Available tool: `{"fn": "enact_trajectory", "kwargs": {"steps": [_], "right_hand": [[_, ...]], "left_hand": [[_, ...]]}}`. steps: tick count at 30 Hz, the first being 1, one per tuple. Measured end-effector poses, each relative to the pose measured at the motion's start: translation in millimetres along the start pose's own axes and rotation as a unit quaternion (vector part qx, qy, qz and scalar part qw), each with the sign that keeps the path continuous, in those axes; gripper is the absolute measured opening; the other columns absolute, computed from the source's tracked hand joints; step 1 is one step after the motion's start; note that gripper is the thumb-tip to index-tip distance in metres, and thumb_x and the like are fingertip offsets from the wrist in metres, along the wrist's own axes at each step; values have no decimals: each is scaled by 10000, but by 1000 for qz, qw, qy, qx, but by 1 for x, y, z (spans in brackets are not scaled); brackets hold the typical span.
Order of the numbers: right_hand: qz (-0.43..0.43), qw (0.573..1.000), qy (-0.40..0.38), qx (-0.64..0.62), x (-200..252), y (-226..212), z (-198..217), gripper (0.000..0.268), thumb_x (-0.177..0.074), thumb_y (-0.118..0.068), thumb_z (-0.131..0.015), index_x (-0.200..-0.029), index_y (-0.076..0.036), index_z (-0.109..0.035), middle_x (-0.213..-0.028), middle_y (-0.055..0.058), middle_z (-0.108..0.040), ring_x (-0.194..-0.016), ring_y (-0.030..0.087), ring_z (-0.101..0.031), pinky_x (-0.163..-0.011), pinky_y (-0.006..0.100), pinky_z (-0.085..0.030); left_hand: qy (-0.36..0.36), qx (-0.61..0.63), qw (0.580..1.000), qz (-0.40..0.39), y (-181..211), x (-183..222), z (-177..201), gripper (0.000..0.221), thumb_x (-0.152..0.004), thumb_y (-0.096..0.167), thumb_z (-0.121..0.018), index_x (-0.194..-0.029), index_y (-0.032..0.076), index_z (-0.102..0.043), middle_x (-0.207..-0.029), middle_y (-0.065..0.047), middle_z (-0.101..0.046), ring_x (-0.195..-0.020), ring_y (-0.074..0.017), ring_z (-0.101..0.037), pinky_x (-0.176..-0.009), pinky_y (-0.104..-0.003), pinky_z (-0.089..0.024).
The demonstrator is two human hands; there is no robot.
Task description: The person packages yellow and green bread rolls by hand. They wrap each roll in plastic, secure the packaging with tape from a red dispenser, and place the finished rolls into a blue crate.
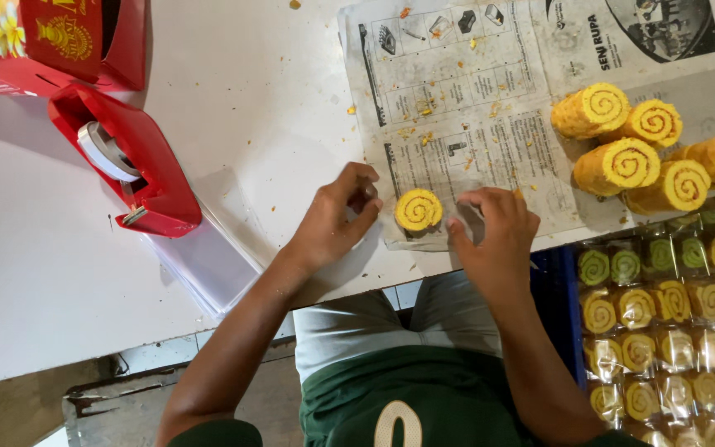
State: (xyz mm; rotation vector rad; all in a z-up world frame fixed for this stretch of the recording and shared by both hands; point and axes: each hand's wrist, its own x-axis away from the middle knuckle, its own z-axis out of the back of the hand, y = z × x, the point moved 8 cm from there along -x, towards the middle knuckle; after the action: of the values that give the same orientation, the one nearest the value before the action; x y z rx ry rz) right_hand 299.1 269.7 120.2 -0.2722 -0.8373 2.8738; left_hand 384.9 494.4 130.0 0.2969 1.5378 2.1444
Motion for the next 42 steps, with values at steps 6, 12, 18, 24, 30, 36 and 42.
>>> {"fn": "enact_trajectory", "kwargs": {"steps": [6,12,18,24,30,36,42], "right_hand": [[35,999,8,30,-1,3,-7,344,-913,-378,-763,-1187,-171,-748,-1198,54,-525,-1092,299,-593,-929,507,-413],[-15,985,-7,-169,-1,-21,2,321,-982,-246,-708,-1245,-62,-685,-1129,155,-626,-1067,372,-650,-941,449,-502],[12,967,-30,-251,0,-62,7,503,-1037,-323,-538,-1425,-3,-553,-1228,220,-653,-1205,420,-618,-1027,547,-463],[55,975,-13,-214,-8,-54,-5,409,-1031,-52,-586,-1434,0,-545,-1162,197,-690,-1078,384,-715,-946,494,-536],[60,966,31,-250,-20,-44,-1,406,-929,-152,-817,-1249,25,-638,-1130,162,-620,-925,304,-698,-819,421,-592],[26,960,42,-274,-23,-29,-6,155,-944,-11,-791,-1064,59,-722,-1058,140,-581,-890,263,-701,-771,353,-593],[18,960,27,-279,-28,-32,-11,195,-908,-34,-849,-1024,80,-742,-1048,191,-563,-868,294,-703,-726,372,-602]], "left_hand": [[13,50,999,7,12,2,8,260,-962,16,-635,-1194,52,-524,-880,-129,-661,-756,-295,-747,-758,-426,-613],[6,79,997,-17,0,0,0,261,-973,64,-665,-1185,54,-514,-910,-160,-659,-737,-346,-743,-741,-438,-611],[-7,143,989,-37,19,0,-5,198,-1049,59,-510,-1242,18,-509,-932,-154,-690,-840,-298,-755,-804,-462,-619],[-34,54,994,-87,24,-4,-10,242,-963,4,-662,-1199,28,-613,-964,-168,-703,-890,-339,-747,-824,-454,-614],[-46,-36,988,-140,17,-4,-20,216,-966,46,-686,-1175,-7,-677,-1021,-178,-628,-867,-352,-687,-804,-459,-584],[-39,-61,987,-144,14,-5,-23,225,-979,83,-682,-1190,4,-687,-1009,-147,-605,-836,-323,-674,-797,-438,-582],[-28,-78,987,-138,14,-7,-23,219,-959,70,-692,-1168,7,-682,-978,-145,-602,-796,-321,-678,-767,-424,-584]]}}
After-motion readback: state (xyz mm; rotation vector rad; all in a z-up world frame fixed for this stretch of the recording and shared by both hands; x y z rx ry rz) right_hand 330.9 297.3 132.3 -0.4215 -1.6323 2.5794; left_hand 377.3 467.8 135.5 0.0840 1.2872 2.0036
